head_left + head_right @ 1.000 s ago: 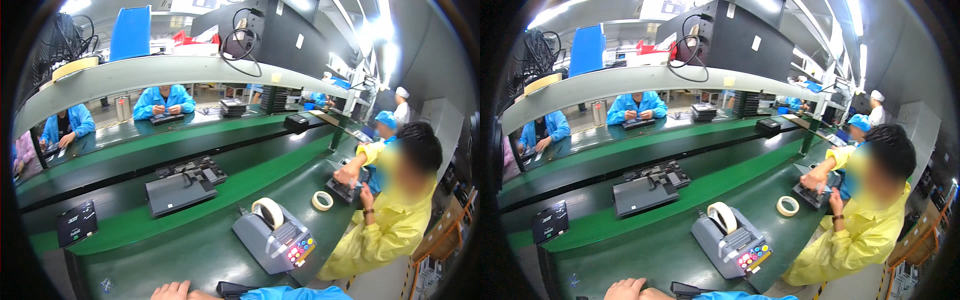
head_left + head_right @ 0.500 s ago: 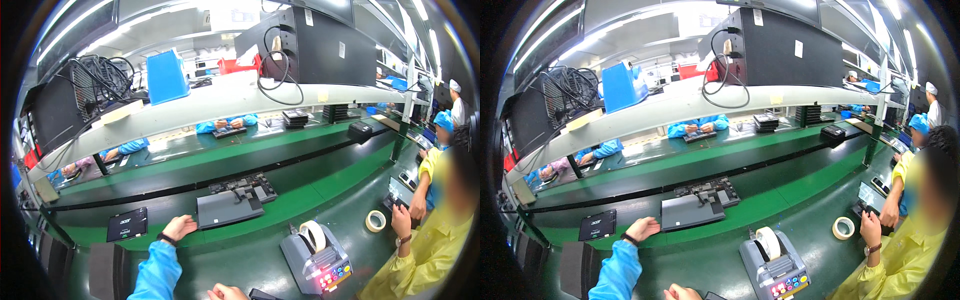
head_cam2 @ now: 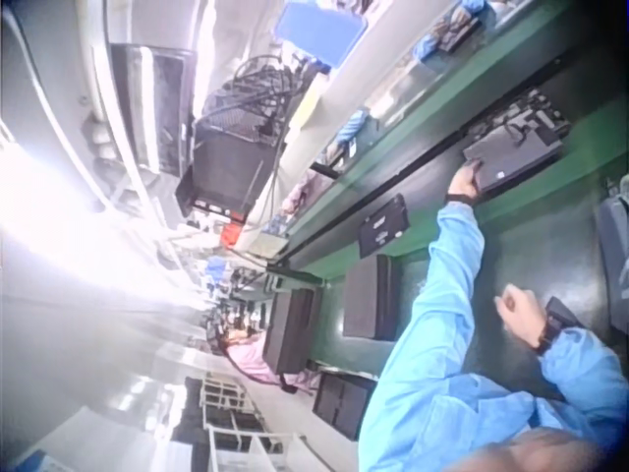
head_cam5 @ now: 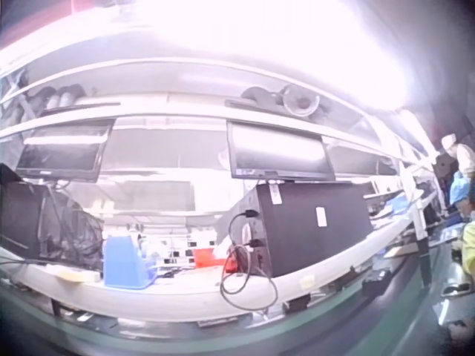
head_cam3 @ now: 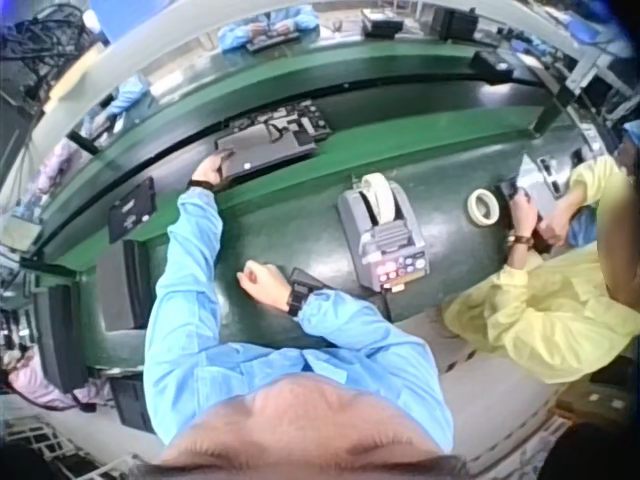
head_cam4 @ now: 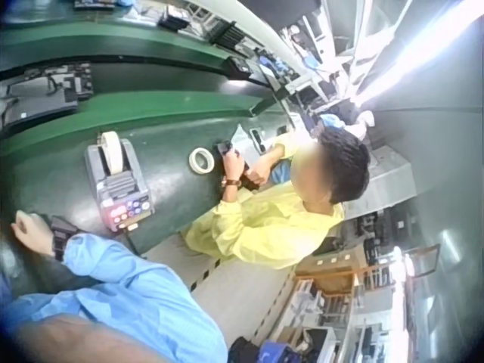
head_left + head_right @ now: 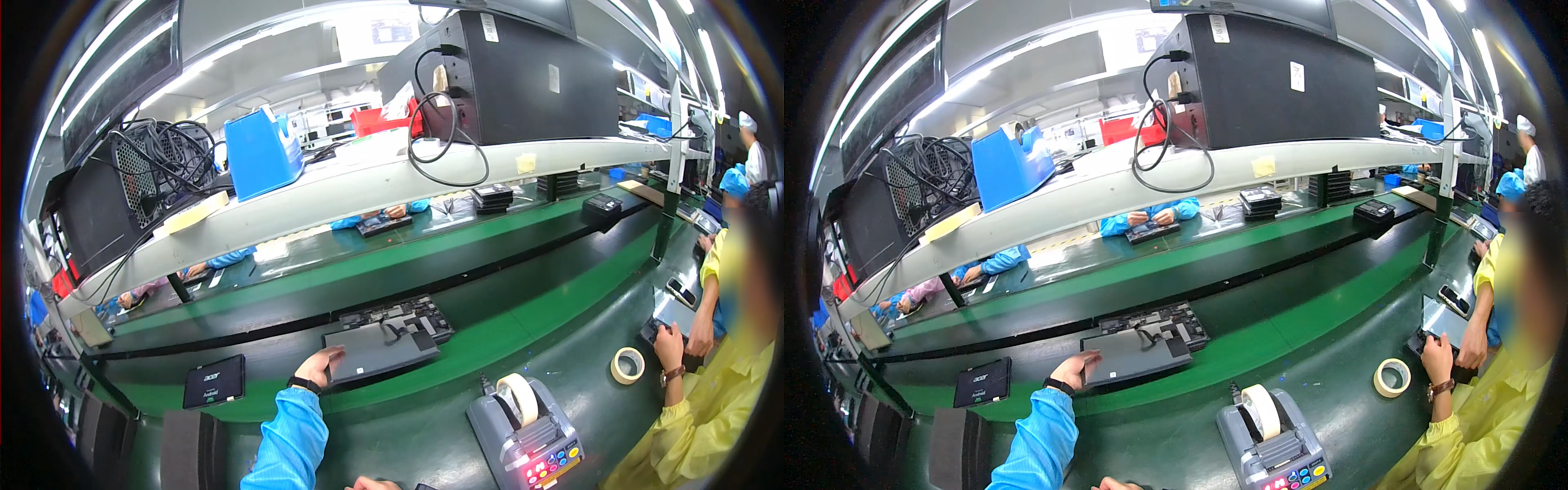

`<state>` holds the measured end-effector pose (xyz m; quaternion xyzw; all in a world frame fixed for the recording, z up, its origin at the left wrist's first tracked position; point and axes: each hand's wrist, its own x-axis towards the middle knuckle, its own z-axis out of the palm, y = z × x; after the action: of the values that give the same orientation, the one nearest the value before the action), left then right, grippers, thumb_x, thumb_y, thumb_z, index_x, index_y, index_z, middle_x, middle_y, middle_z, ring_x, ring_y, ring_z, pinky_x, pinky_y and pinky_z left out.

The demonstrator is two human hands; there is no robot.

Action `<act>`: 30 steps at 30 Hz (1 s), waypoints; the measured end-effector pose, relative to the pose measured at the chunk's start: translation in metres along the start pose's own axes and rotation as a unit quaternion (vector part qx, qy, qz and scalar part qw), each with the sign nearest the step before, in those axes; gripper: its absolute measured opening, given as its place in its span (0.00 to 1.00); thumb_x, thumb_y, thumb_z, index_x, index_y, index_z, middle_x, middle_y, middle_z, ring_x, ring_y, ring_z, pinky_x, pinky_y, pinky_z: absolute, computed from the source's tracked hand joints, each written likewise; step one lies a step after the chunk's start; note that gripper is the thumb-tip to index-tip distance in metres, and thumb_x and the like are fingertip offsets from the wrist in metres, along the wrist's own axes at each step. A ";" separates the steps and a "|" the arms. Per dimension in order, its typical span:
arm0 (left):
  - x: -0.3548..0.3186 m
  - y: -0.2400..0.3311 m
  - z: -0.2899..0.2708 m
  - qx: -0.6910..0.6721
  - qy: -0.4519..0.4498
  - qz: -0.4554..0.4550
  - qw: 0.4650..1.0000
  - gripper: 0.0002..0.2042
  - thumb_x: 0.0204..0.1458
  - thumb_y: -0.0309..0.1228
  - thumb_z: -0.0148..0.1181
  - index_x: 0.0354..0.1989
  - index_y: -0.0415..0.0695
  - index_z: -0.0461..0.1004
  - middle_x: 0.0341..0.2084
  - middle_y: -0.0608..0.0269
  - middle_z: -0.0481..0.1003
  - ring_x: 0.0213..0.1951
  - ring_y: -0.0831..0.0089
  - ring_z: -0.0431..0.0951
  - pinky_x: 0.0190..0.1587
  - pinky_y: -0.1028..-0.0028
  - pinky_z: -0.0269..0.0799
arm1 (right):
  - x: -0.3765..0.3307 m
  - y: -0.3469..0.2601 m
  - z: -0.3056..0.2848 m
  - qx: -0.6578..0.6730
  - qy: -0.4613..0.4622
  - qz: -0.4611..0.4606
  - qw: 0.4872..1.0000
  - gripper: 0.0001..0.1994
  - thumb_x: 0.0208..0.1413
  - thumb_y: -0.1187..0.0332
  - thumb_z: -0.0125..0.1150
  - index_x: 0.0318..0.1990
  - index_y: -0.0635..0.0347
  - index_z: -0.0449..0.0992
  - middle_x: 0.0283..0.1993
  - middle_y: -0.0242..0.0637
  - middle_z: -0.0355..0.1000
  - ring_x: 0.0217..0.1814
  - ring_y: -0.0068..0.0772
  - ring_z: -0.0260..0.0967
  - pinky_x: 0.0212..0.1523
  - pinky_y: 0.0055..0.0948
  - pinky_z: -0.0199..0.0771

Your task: The person assembles electronic tablet devices on a factory line by attaching internal circuitry and batteries to the back covers, then sealing them with tape from a tape dispenser. The assembled tablets are then inspected using a barcode scanner.

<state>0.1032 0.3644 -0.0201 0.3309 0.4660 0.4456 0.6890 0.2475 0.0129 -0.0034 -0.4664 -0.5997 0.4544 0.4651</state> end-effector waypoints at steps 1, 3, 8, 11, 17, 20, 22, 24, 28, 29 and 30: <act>-0.012 0.005 0.011 -0.013 -0.006 -0.040 0.999 0.07 0.52 0.24 0.55 0.39 0.38 0.70 0.37 0.58 0.74 0.39 0.68 0.75 0.44 0.74 0.75 | 0.001 0.001 -0.001 0.001 0.006 0.001 1.000 0.13 0.53 0.61 0.57 0.25 0.62 0.68 0.19 0.46 0.69 0.20 0.47 0.68 0.22 0.39 0.65; -0.024 0.007 0.023 -0.023 -0.013 -0.080 0.996 0.07 0.52 0.24 0.56 0.39 0.38 0.71 0.37 0.57 0.75 0.40 0.68 0.76 0.45 0.73 0.74 | 0.002 0.002 -0.002 -0.007 0.012 0.002 1.000 0.14 0.53 0.61 0.57 0.24 0.62 0.68 0.19 0.47 0.69 0.21 0.48 0.68 0.23 0.39 0.65; -0.028 -0.003 0.009 -0.015 0.004 -0.009 1.000 0.08 0.51 0.23 0.58 0.39 0.35 0.72 0.37 0.58 0.75 0.40 0.69 0.76 0.46 0.75 0.73 | 0.001 0.001 0.000 -0.013 0.008 -0.008 1.000 0.14 0.53 0.60 0.57 0.24 0.62 0.69 0.19 0.47 0.69 0.21 0.48 0.69 0.23 0.39 0.65; -0.048 -0.010 0.005 -0.012 0.014 0.012 1.000 0.09 0.49 0.24 0.60 0.38 0.34 0.72 0.36 0.57 0.76 0.39 0.70 0.77 0.43 0.76 0.73 | 0.003 0.011 -0.001 -0.017 0.023 -0.029 0.999 0.14 0.53 0.60 0.57 0.25 0.62 0.69 0.19 0.47 0.69 0.21 0.47 0.69 0.23 0.38 0.66; -0.165 -0.003 -0.013 -0.007 0.051 0.085 0.995 0.10 0.48 0.24 0.61 0.37 0.32 0.71 0.34 0.57 0.75 0.37 0.72 0.76 0.39 0.75 0.74 | 0.019 0.023 -0.016 0.009 0.041 0.113 0.993 0.14 0.55 0.68 0.55 0.46 0.63 0.63 0.49 0.44 0.64 0.42 0.31 0.69 0.39 0.28 0.70; -0.230 -0.017 -0.033 -0.012 0.075 0.100 0.992 0.12 0.49 0.27 0.60 0.39 0.34 0.70 0.34 0.59 0.75 0.35 0.72 0.76 0.39 0.74 0.74 | 0.020 0.037 -0.014 0.177 0.270 -0.016 0.946 0.11 0.59 0.65 0.52 0.42 0.62 0.63 0.43 0.40 0.65 0.31 0.24 0.67 0.29 0.25 0.70; -0.283 -0.027 -0.040 -0.006 0.087 0.087 0.992 0.12 0.50 0.27 0.59 0.41 0.34 0.70 0.35 0.59 0.75 0.36 0.71 0.76 0.40 0.73 0.74 | 0.019 0.009 -0.028 0.312 0.297 -0.001 0.902 0.13 0.61 0.64 0.48 0.47 0.62 0.61 0.42 0.42 0.65 0.30 0.29 0.68 0.30 0.27 0.72; -0.332 -0.041 -0.041 -0.017 0.101 0.066 0.992 0.13 0.51 0.26 0.57 0.44 0.33 0.69 0.37 0.57 0.75 0.37 0.69 0.77 0.41 0.70 0.74 | 0.005 -0.010 -0.044 0.394 0.254 0.015 0.883 0.16 0.63 0.60 0.43 0.49 0.65 0.60 0.42 0.45 0.64 0.32 0.34 0.70 0.30 0.31 0.74; -0.390 -0.085 -0.055 -0.036 0.120 0.035 0.992 0.16 0.50 0.23 0.54 0.48 0.32 0.67 0.40 0.54 0.74 0.41 0.66 0.76 0.43 0.68 0.73 | -0.024 -0.018 -0.060 0.255 0.123 0.122 0.951 0.14 0.60 0.63 0.50 0.42 0.69 0.69 0.36 0.38 0.71 0.32 0.27 0.70 0.31 0.29 0.73; -0.403 -0.091 -0.054 -0.025 0.114 0.013 0.993 0.17 0.50 0.22 0.54 0.49 0.31 0.66 0.41 0.53 0.74 0.42 0.66 0.76 0.45 0.69 0.72 | -0.029 -0.011 -0.059 0.181 0.109 0.128 0.969 0.14 0.60 0.63 0.52 0.42 0.69 0.71 0.35 0.35 0.72 0.32 0.24 0.69 0.31 0.26 0.72; -0.412 -0.097 -0.053 -0.015 0.109 -0.005 0.994 0.19 0.50 0.22 0.54 0.51 0.30 0.64 0.43 0.52 0.73 0.44 0.66 0.75 0.47 0.70 0.71 | -0.036 -0.026 -0.059 0.193 0.057 0.176 0.963 0.14 0.59 0.63 0.54 0.41 0.69 0.71 0.34 0.32 0.73 0.31 0.18 0.67 0.31 0.19 0.67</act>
<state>0.0140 -0.0506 0.0201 0.2677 0.5333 0.4824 0.6412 0.3069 -0.0194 0.0266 -0.4911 -0.3811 0.6091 0.4925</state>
